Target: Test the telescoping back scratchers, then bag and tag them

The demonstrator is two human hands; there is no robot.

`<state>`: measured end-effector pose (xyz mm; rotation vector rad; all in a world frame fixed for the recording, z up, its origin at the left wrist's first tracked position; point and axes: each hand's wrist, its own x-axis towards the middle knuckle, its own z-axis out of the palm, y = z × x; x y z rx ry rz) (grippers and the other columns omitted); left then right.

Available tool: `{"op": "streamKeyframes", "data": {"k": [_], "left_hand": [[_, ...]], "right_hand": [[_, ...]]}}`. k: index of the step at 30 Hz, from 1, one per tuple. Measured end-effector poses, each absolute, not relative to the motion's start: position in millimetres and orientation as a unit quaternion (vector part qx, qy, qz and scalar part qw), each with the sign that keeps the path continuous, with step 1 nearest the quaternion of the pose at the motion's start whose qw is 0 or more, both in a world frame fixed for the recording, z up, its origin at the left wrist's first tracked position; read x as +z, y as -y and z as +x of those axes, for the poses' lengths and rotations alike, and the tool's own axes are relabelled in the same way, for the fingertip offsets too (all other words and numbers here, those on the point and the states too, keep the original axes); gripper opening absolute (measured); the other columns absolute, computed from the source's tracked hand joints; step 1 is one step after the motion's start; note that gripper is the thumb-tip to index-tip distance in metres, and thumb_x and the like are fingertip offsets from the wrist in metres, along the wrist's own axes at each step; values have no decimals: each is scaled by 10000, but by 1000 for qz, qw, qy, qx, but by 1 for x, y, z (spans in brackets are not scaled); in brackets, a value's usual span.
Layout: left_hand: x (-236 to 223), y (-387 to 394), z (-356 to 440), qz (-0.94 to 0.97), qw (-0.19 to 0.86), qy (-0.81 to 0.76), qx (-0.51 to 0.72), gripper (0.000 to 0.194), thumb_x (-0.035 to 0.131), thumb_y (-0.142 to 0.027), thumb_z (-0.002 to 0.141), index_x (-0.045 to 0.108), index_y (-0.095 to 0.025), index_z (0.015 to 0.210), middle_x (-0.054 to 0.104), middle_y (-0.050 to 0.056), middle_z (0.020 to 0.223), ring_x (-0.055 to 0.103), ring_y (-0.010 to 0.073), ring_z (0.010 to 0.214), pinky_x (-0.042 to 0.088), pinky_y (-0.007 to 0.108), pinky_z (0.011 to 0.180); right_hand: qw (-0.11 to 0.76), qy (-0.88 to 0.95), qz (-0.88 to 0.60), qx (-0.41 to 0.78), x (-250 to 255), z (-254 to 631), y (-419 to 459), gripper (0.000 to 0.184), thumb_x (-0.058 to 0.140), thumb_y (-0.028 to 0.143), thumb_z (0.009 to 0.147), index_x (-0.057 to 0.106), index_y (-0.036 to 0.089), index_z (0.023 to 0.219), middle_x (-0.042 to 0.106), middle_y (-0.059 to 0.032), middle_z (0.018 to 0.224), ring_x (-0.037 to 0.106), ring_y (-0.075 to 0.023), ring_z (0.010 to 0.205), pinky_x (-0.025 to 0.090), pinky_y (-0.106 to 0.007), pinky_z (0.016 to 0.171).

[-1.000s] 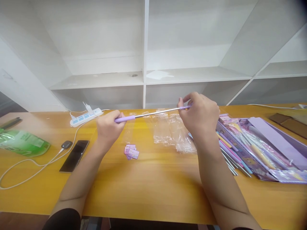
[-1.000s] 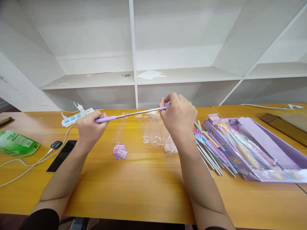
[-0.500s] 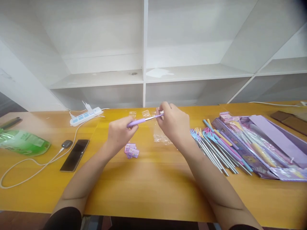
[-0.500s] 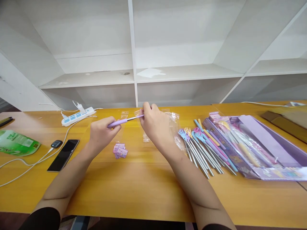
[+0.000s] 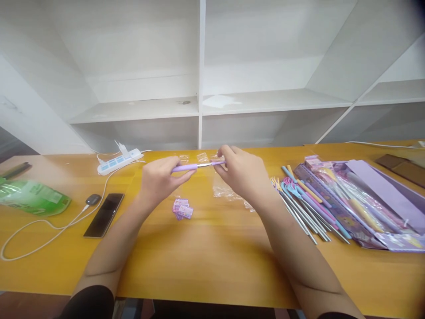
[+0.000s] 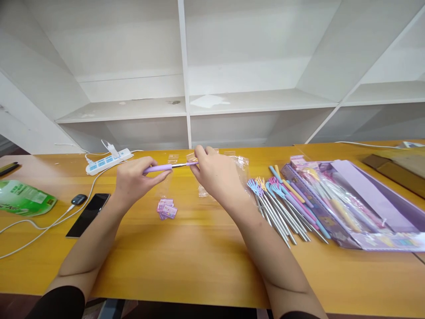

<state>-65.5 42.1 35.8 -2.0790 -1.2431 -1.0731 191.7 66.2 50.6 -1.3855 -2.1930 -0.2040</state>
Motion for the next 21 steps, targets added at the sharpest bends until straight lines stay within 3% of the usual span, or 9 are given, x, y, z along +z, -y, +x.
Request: {"op": "streamKeyframes", "data": {"k": [2,4,8,13,21], "left_hand": [[43,-46,-77,-777,242,439,-382,378,822,-565,940,693,-221,851,695,-14,693,575,140,595,384,303,620],[50,-49,-86,-794,253,426,-353,386,766,-615,977,748,-233,924,730,14,748,617,166,652,385,329,661],[58,-47,-87,-802,318,413,-292,299,656,-516,1078,786,-256,1005,738,35,784,626,203,735,344,377,716],[54,-40,-72,-823,336,368,-274,151,632,-347,1106,752,-257,1089,740,16,816,593,195,743,354,377,707],[54,-44,-77,-803,334,384,-309,174,640,-391,1097,738,-289,995,712,13,770,594,177,677,331,374,640]], "right_hand": [[231,862,-451,-24,56,199,-66,248,537,458,1128,621,225,1106,748,-62,1025,621,-191,736,230,-309,618],[214,891,-400,1,59,203,-67,298,472,474,1158,625,232,1078,742,-54,1032,621,-188,756,256,-305,624],[242,894,-376,-26,59,200,-71,367,399,490,1178,644,227,1105,734,-54,1043,591,-175,733,269,-308,630],[280,897,-336,-66,57,193,-68,413,375,502,1184,692,239,1157,728,-40,1077,579,-155,753,315,-306,663],[326,868,-332,-170,53,198,-72,377,424,395,1182,780,310,1091,752,-13,1019,554,-145,771,287,-329,668]]}}
